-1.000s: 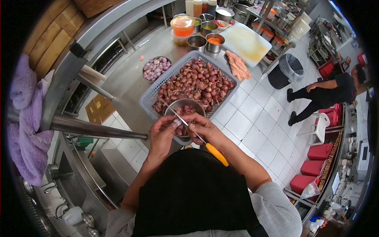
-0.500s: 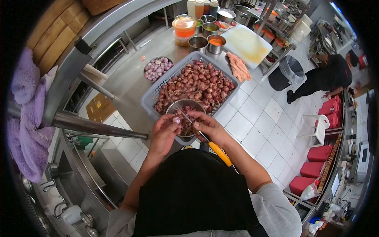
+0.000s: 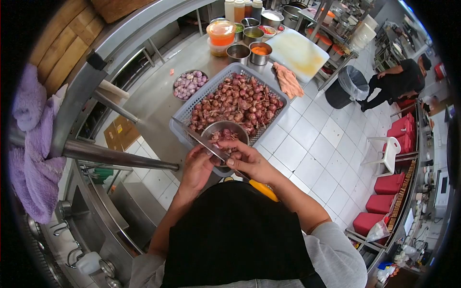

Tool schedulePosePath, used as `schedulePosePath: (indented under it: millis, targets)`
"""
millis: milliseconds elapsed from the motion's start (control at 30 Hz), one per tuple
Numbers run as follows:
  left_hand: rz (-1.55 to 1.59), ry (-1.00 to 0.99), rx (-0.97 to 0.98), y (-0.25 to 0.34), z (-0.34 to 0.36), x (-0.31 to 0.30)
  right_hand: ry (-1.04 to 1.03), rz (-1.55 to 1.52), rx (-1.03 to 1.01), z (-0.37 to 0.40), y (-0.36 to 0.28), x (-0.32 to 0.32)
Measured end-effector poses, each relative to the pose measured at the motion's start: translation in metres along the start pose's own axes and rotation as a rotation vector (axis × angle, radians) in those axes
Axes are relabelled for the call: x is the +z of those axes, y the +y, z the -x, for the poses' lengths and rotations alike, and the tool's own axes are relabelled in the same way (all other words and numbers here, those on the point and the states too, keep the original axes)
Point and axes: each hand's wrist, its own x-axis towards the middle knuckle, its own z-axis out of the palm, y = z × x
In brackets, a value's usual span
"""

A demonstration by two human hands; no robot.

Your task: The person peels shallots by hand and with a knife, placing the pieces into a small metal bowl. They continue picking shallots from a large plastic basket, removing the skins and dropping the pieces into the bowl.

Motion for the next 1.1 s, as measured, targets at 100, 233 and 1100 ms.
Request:
schedulePosePath:
  millis: [100,233,1100]
  targets:
    - [0.0,-0.033,-0.001,0.003,0.0,0.002,0.026,-0.019,0.045,0.001,0.0,-0.002]
    - [0.009,-0.037,-0.03,0.006,0.001,0.006,0.006,-0.119,0.122,0.001,0.001,-0.007]
    - [-0.31,-0.063,-0.089,0.026,-0.005,-0.004,-0.048,-0.084,0.14,0.003,0.003,-0.012]
